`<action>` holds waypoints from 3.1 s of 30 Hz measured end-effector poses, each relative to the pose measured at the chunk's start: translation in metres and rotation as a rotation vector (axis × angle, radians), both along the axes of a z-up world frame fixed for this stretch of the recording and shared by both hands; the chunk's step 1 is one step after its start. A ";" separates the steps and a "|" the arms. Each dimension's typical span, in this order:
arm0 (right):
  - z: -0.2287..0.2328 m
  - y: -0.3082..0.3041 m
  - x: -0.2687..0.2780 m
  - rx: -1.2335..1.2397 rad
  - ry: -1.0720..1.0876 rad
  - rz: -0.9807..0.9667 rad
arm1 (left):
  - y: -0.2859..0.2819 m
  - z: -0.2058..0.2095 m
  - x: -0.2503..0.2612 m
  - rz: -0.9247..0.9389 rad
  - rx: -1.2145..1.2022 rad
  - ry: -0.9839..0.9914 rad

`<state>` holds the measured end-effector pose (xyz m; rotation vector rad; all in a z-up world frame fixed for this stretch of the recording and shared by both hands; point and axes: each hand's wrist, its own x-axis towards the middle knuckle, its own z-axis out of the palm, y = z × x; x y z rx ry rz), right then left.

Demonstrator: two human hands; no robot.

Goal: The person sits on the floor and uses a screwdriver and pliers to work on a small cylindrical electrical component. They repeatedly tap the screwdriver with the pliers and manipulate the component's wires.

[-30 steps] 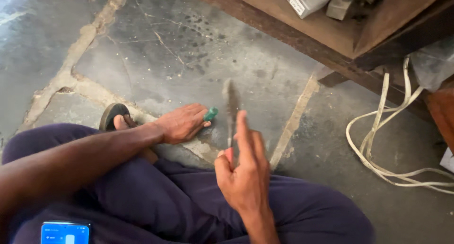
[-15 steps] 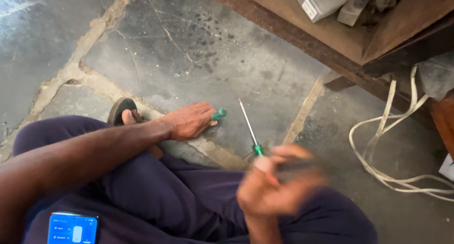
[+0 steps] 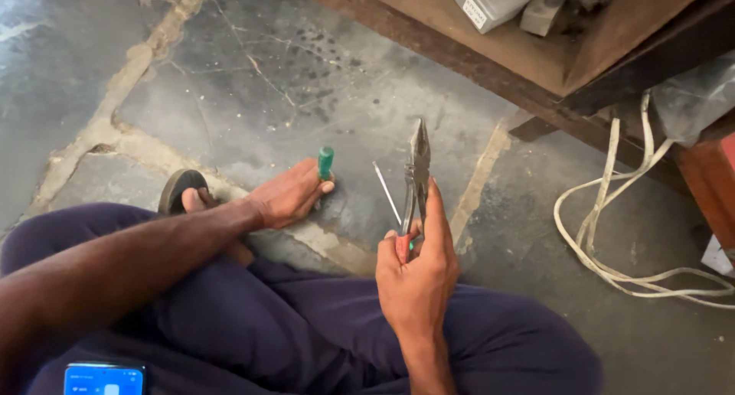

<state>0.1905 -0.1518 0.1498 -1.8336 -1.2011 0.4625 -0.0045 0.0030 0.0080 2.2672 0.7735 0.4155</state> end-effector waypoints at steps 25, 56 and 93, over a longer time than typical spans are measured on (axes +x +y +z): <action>-0.005 0.002 -0.019 -0.055 -0.335 0.172 | -0.004 0.000 0.008 -0.249 0.225 0.000; -0.010 0.003 -0.015 -0.140 -0.307 0.103 | 0.000 -0.004 0.006 -0.225 0.180 -0.082; -0.013 0.005 -0.014 -0.340 -0.310 0.194 | -0.002 0.005 0.003 -0.273 0.199 0.096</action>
